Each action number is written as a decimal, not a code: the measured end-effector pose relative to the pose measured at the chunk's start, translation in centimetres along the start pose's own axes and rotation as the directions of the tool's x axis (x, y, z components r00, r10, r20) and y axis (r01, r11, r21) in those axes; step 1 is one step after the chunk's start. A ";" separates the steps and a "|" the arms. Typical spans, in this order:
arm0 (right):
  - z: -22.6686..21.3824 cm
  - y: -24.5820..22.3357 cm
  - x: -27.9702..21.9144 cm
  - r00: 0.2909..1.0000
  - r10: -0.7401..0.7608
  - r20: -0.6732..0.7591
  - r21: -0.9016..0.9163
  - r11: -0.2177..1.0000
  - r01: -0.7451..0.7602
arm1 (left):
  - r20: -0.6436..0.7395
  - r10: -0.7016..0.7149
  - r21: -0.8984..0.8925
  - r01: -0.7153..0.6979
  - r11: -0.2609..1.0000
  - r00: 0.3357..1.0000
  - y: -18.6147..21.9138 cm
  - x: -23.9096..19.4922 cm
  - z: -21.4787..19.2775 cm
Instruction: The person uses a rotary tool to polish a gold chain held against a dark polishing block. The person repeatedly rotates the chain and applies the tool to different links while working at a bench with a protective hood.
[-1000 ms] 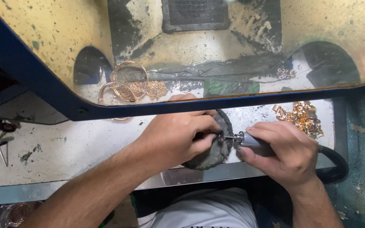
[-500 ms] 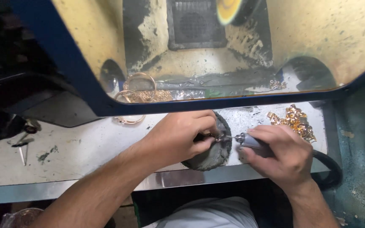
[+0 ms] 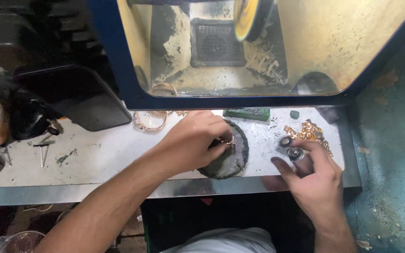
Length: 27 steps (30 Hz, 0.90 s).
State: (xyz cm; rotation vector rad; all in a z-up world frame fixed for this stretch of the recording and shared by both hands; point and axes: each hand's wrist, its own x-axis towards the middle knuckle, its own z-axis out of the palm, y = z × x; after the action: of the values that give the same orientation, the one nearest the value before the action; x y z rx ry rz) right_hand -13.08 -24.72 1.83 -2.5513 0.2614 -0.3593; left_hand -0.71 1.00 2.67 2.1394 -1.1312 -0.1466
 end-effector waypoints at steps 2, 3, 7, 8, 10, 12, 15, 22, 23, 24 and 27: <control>-0.2 -1.0 0.2 0.996 0.066 0.056 0.076 0.995 -0.070 | 0.017 -0.162 -0.159 0.163 0.974 0.987 1.7 0.0 -1.1; -0.3 -1.4 0.1 0.982 0.140 0.130 0.136 0.978 -0.158 | 0.075 -0.316 -0.325 0.323 0.889 0.946 2.5 -0.1 -1.5; -0.6 -4.5 0.3 0.933 0.144 0.330 0.439 0.852 -0.287 | 0.140 -0.525 -0.495 0.519 0.697 0.839 5.8 -0.6 -1.3; -0.5 -5.2 0.4 0.946 0.015 0.324 0.565 0.799 -0.206 | 0.134 -0.522 -0.656 0.470 0.591 0.842 6.2 -0.7 -0.9; -0.4 -6.0 0.5 0.948 -0.118 0.295 0.682 0.721 -0.123 | 0.122 -0.518 -0.790 0.398 0.466 0.847 6.7 -1.0 -0.3; -0.2 -6.2 0.7 0.965 0.019 0.260 0.637 0.748 -0.186 | 0.122 -0.531 -0.870 0.348 0.350 0.838 6.9 -1.4 0.1; -0.6 -5.5 0.9 0.951 0.085 0.296 0.681 0.679 -0.273 | 0.174 -0.571 -0.848 0.417 0.327 0.802 6.3 -1.9 -0.1; -0.8 -4.5 2.0 0.883 0.015 0.469 0.720 0.572 -0.392 | 0.072 -0.420 -0.697 0.347 0.628 0.905 7.4 -1.8 -0.8; -0.9 -4.7 2.1 0.874 0.004 0.486 0.712 0.578 -0.399 | -0.025 -0.337 -0.597 0.256 0.760 0.941 7.4 -2.0 -0.7; -0.9 -5.0 2.1 0.864 -0.007 0.503 0.704 0.583 -0.405 | -0.108 -0.237 -0.475 0.159 0.866 0.966 7.4 -2.2 -0.6; -0.4 -4.4 1.9 0.841 -0.026 0.541 0.703 0.562 -0.435 | -0.219 -0.153 -0.425 0.047 0.904 0.964 6.8 -2.6 0.1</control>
State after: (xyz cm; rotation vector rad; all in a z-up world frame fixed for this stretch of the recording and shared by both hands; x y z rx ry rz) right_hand -10.90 -21.70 4.91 -1.5623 0.1487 0.2625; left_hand -6.98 0.37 6.34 1.7736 -0.7623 -0.1479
